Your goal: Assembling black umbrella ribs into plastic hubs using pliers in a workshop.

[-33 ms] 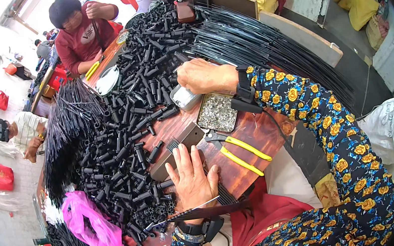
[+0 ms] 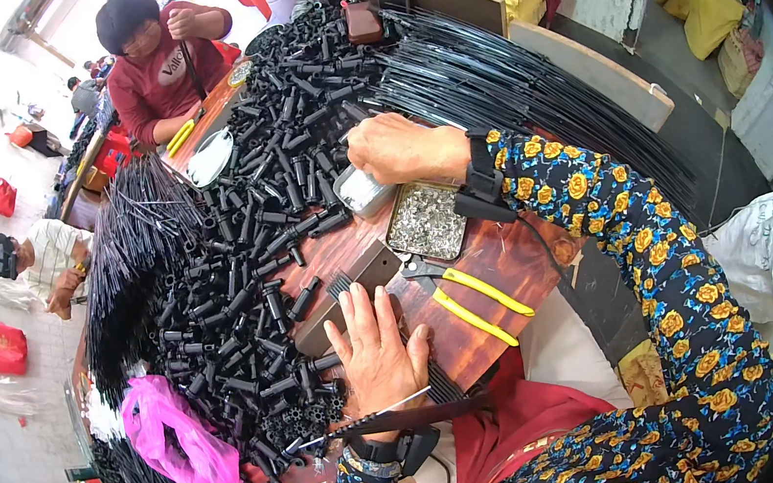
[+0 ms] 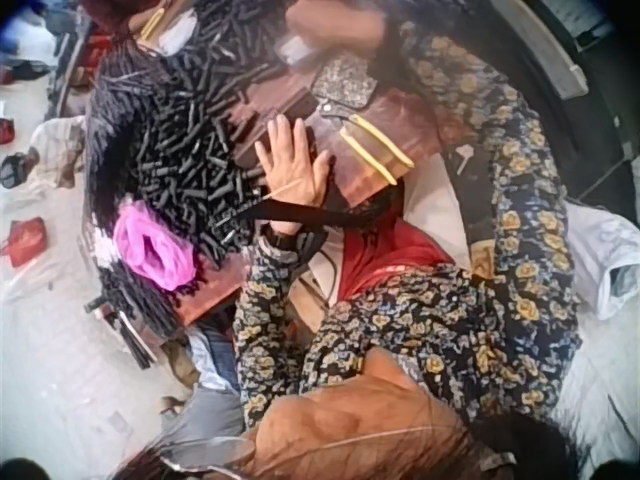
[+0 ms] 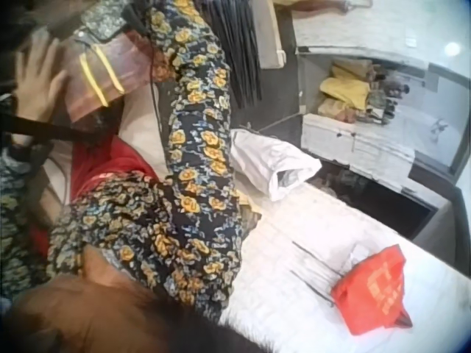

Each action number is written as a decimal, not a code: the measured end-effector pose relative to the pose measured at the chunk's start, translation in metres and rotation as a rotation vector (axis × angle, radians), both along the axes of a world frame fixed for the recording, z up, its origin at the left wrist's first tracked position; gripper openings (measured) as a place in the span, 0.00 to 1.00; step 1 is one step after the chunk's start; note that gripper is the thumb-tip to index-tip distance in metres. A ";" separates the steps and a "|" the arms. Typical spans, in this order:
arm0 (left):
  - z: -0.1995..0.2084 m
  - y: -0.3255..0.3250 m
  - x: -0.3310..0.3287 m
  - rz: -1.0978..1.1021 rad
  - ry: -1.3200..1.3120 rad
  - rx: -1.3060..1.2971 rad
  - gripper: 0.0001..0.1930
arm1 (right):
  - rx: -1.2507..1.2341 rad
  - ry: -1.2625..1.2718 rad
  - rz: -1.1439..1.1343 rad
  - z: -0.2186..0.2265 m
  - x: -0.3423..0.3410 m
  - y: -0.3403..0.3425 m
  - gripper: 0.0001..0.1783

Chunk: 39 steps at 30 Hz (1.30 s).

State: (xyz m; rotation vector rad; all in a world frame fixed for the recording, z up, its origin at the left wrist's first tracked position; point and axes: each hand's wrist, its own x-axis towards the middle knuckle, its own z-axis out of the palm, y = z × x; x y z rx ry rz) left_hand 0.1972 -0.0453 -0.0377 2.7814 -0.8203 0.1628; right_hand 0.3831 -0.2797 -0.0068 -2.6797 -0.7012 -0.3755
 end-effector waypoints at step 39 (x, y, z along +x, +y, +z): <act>0.004 -0.001 0.000 0.000 0.018 -0.019 0.34 | 0.156 0.146 0.370 -0.001 -0.070 0.036 0.08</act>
